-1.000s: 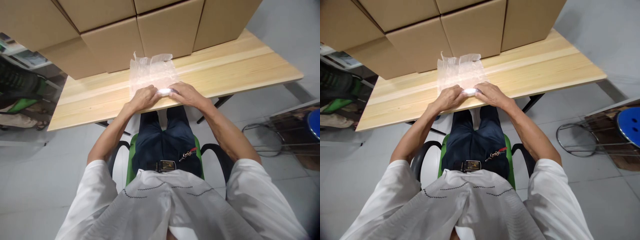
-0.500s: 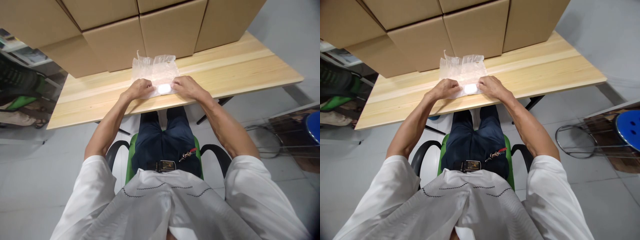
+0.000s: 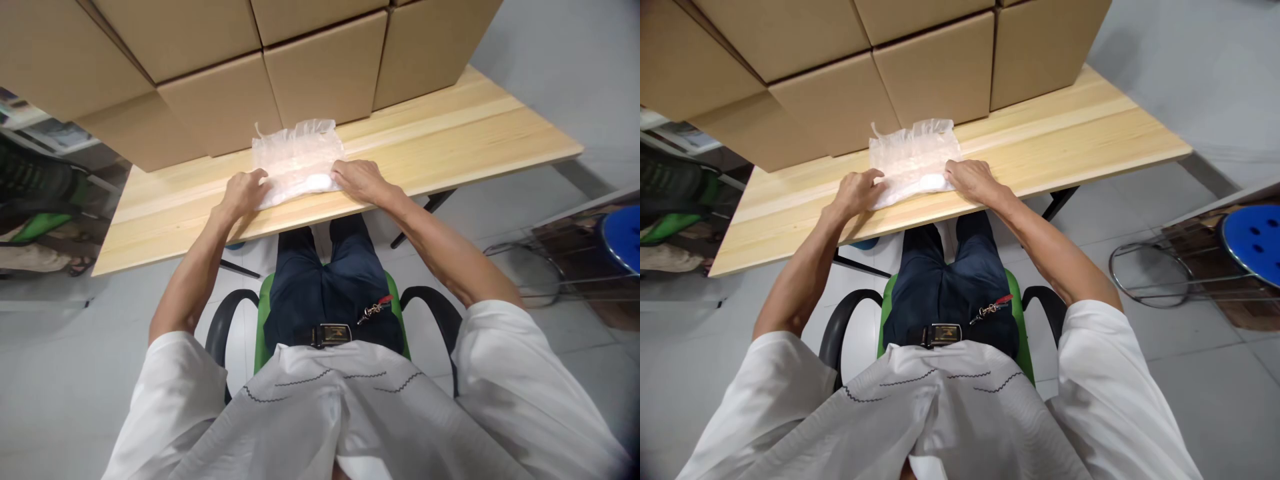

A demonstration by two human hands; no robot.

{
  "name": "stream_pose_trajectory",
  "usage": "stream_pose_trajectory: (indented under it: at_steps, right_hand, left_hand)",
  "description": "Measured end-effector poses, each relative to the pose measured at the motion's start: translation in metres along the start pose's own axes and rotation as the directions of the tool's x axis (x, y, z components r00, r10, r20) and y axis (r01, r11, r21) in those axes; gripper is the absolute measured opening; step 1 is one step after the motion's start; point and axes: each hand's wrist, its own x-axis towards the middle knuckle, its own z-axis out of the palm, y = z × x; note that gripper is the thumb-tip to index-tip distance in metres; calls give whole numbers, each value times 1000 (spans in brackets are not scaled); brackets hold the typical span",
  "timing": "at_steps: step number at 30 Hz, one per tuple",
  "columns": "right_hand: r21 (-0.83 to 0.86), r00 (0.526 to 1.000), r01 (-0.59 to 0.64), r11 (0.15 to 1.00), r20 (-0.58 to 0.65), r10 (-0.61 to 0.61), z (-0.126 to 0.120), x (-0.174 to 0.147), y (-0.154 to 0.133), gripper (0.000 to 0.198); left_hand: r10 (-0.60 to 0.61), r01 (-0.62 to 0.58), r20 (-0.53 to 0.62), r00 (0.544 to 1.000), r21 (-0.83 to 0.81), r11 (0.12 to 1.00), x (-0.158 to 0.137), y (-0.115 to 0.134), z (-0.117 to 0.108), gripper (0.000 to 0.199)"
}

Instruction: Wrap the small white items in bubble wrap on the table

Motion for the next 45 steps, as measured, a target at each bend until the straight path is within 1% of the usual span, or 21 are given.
stream_pose_trajectory:
  at_steps: [2, 3, 4, 5, 6, 8, 9, 10, 12, 15, 18, 21, 23, 24, 26, 28, 30, 34, 38, 42, 45]
  right_hand:
    - [-9, 1000, 11, 1000, 20, -10, -2, -1, -1, 51]
    - [-17, 999, 12, 1000, 30, -11, -3, -1, -1, 51]
    - [-25, 999, 10, 1000, 39, -9, -4, -1, -1, 51]
    - [-32, 999, 8, 999, 45, -6, -5, -2, -1, 51]
    - [-35, 999, 5, 999, 47, -3, -5, -2, 0, 51]
    - [-34, 999, -3, 999, 42, 4, -5, -1, 0, 51]
    - [-31, 999, -4, 1000, 38, 5, -5, -1, 0, 51]
    - [-26, 999, -3, 1000, 32, 4, -4, -1, 0, 51]
    - [-3, 1000, 3, 1000, 10, -3, -1, 1, 2, 50]
    - [69, 998, 3, 998, -66, 1, 9, 5, 14, 48]
    - [131, 986, -35, 991, -155, 55, 17, 3, 33, 48]
    - [132, 963, -104, 986, -235, 133, 17, -9, 46, 54]
    - [115, 949, -79, 990, -297, 110, 13, -20, 43, 57]
    - [105, 948, -24, 994, -314, 56, 12, -24, 39, 57]
    - [94, 948, 149, 984, -297, -115, 11, -29, 25, 56]
    - [104, 934, 299, 949, -236, -268, 15, -27, 10, 57]
    - [114, 926, 349, 930, -193, -324, 20, -19, 1, 56]
    - [88, 951, 282, 955, -160, -266, 28, -4, -2, 48]
    - [106, 963, 251, 962, -125, -238, 23, 2, 0, 43]
    - [148, 979, 197, 969, -79, -187, 13, 9, -3, 47]
    - [158, 985, 167, 973, -64, -158, 8, 19, -4, 53]
  left_hand:
    - [-10, 13, -75, 997, 41, 999, -8, 2, -4, 54]
    - [15, -9, -124, 992, 43, 999, -11, 8, -4, 54]
    - [67, -62, -172, 983, 36, 997, -13, 17, -3, 55]
    - [141, -139, -216, 966, 24, 990, -15, 29, 0, 55]
    - [244, -247, -242, 939, 19, 969, -15, 44, 4, 56]
    - [439, -448, -242, 865, 20, 894, -13, 74, 15, 53]
    - [495, -504, -225, 839, 17, 863, -11, 88, 22, 50]
    - [517, -526, -204, 831, 10, 850, -9, 99, 27, 46]
    - [503, -512, -176, 846, -9, 859, -6, 112, 36, 39]
    - [445, -456, -157, 882, -43, 889, -7, 114, 42, 37]
    - [427, -441, -138, 894, -87, 894, -9, 112, 41, 41]
    - [418, -432, -130, 899, -110, 895, -8, 112, 36, 43]
    - [417, -429, -113, 902, -120, 895, -7, 112, 30, 41]
    - [416, -427, -102, 904, -131, 895, -6, 112, 27, 40]
    - [409, -417, -82, 909, -164, 894, -5, 110, 23, 39]
    - [388, -395, -78, 919, -197, 897, -3, 106, 21, 40]
    - [357, -369, -92, 929, -216, 904, 0, 102, 23, 44]
    - [333, -353, -121, 935, -225, 908, 5, 95, 29, 52]
    - [321, -340, -115, 940, -244, 908, 7, 92, 27, 42]
    - [297, -323, -135, 945, -263, 909, 12, 90, 23, 41]
    - [256, -286, -144, 956, -259, 923, 19, 90, 25, 50]
